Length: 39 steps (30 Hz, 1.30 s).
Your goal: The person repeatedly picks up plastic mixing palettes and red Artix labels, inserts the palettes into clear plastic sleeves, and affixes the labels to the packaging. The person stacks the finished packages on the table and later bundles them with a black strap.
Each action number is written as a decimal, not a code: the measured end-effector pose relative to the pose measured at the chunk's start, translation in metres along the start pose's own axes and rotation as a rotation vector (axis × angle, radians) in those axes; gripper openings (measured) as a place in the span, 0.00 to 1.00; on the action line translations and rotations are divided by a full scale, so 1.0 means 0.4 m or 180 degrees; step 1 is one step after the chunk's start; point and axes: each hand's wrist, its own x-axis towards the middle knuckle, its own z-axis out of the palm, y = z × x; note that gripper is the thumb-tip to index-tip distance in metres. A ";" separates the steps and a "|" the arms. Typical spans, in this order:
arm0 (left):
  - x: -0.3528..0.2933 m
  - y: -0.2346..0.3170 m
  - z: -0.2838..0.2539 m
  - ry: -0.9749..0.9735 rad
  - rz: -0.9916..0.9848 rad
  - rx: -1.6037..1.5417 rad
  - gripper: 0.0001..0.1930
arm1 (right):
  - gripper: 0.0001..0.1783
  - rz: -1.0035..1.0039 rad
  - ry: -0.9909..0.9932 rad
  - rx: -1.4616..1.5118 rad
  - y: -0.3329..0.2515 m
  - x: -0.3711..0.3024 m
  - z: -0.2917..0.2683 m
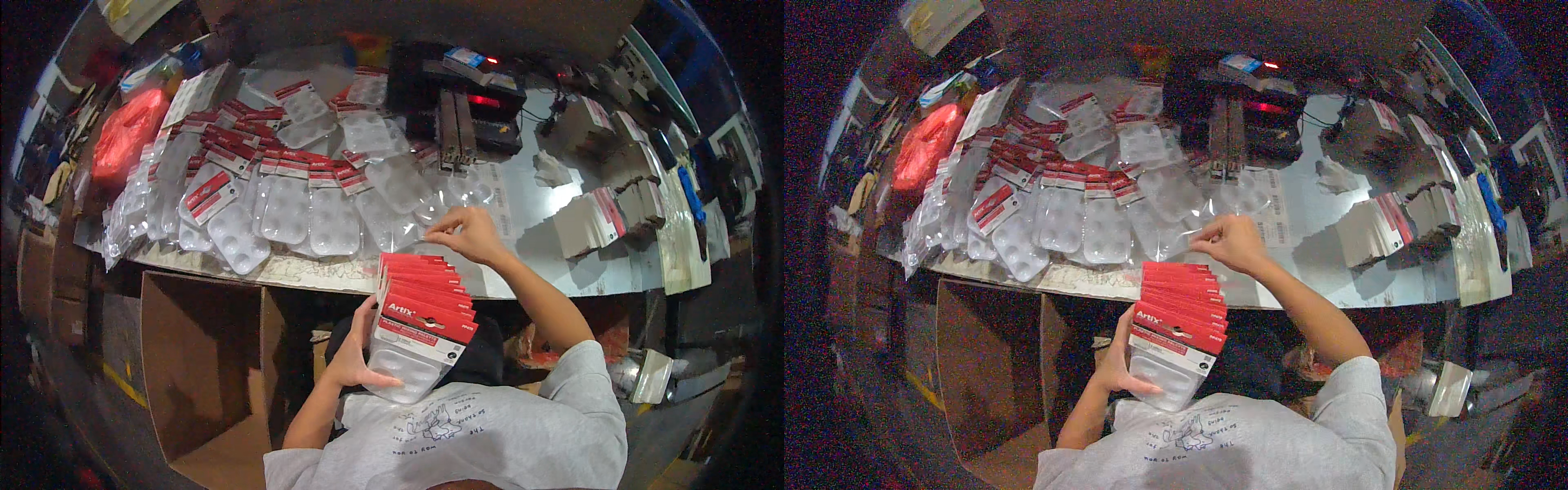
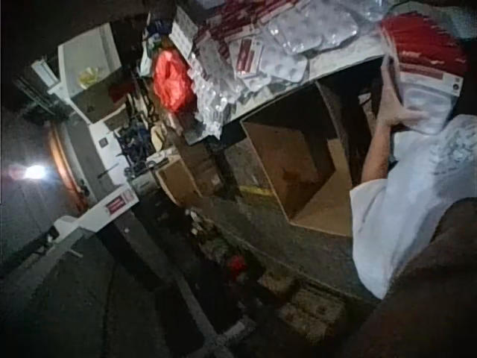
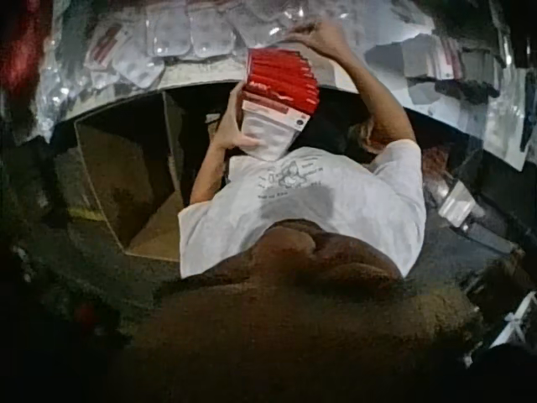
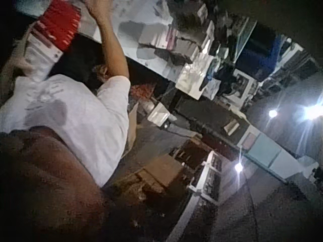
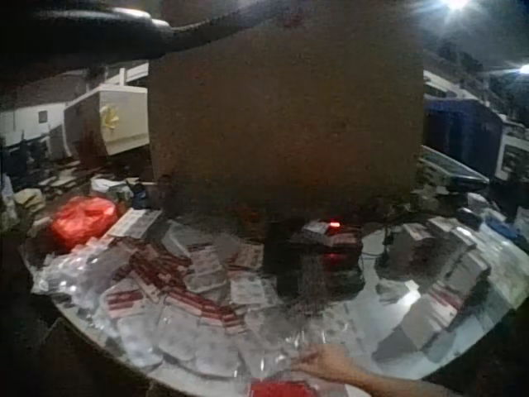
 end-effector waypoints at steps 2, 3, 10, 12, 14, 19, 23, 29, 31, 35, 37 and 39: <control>-0.001 0.002 0.006 -0.0024 -0.0084 0.0004 0.68 | 0.08 -0.0346 -0.0302 -0.0235 -0.007 -0.040 -0.042; -0.001 0.003 0.006 -0.0052 -0.0120 0.0070 0.68 | 0.08 -0.0426 -0.0290 -0.0194 -0.014 -0.056 -0.053; 0.007 -0.006 0.005 -0.0274 -0.0090 0.0523 0.67 | 0.07 -0.0158 0.0044 0.0725 -0.064 -0.104 -0.036; 0.006 -0.016 0.006 -0.0198 0.0064 0.0465 0.69 | 0.07 -0.0004 -0.0257 0.0942 -0.066 -0.102 -0.030; 0.004 -0.027 0.007 0.0012 0.0325 0.0248 0.73 | 0.07 0.0021 -0.0437 0.1266 -0.061 -0.101 -0.032; 0.011 -0.048 0.005 0.0152 0.0427 -0.0131 0.78 | 0.07 0.0297 -0.0986 0.1470 -0.028 -0.100 -0.037; 0.029 -0.046 -0.005 -0.0083 0.0263 -0.0074 0.75 | 0.06 0.0509 -0.1068 0.1638 -0.010 -0.087 -0.009; 0.052 -0.039 -0.007 0.0008 -0.0069 -0.0340 0.69 | 0.07 0.0508 -0.0990 0.0907 -0.084 -0.070 -0.065; 0.055 -0.045 -0.005 0.0102 -0.0116 -0.0069 0.67 | 0.07 0.0716 -0.0889 0.0739 -0.127 -0.091 -0.105; 0.062 -0.066 0.009 0.0148 -0.0192 -0.0098 0.65 | 0.06 0.0750 -0.0495 0.0177 -0.176 -0.166 -0.061; 0.068 -0.075 0.023 0.0189 -0.0264 -0.0217 0.65 | 0.06 0.0386 0.0131 -0.0579 -0.153 -0.173 0.009; 0.073 -0.082 0.042 0.0262 -0.0250 -0.0241 0.65 | 0.06 0.0758 -0.0193 -0.0305 -0.111 -0.162 0.078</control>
